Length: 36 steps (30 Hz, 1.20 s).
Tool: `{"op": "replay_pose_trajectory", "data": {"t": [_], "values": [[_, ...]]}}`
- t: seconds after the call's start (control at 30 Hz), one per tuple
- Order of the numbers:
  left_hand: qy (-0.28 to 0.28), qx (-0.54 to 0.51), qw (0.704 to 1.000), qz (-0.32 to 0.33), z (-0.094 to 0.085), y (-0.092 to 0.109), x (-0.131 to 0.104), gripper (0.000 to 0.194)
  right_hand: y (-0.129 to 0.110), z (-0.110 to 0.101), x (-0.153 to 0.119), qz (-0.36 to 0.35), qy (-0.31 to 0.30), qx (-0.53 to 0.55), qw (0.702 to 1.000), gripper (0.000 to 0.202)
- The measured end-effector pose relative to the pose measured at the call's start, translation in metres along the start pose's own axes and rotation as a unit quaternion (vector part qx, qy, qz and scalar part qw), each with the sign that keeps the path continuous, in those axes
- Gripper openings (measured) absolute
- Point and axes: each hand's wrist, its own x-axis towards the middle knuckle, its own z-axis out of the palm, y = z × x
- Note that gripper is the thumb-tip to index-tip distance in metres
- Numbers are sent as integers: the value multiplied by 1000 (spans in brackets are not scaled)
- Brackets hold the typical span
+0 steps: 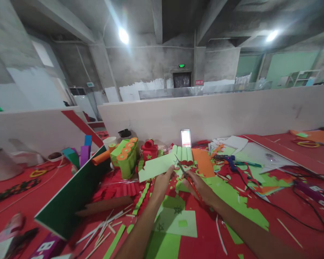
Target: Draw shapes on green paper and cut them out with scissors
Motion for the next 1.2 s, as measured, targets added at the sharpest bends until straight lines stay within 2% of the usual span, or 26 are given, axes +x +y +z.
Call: {"op": "replay_pose_trajectory", "data": {"t": [0.1,0.33,0.53,0.83,1.03,1.2], "values": [[-16,27,999,-7,0,3,-2,47,2,3,-2,12,3,17,1000,36],[-20,47,998,27,1,-1,-4,46,5,5,-2,40,6,50,998,37],[-12,50,998,19,1,-1,-2,45,7,6,-2,46,7,61,997,37],[5,33,999,8,1,-4,0,41,1,3,-1,25,6,33,999,33],[12,78,997,5,-2,3,-4,38,-4,0,1,-14,-11,-5,1000,34],[11,33,998,48,-2,6,-5,38,-6,-2,0,-18,-35,-24,999,32]]}}
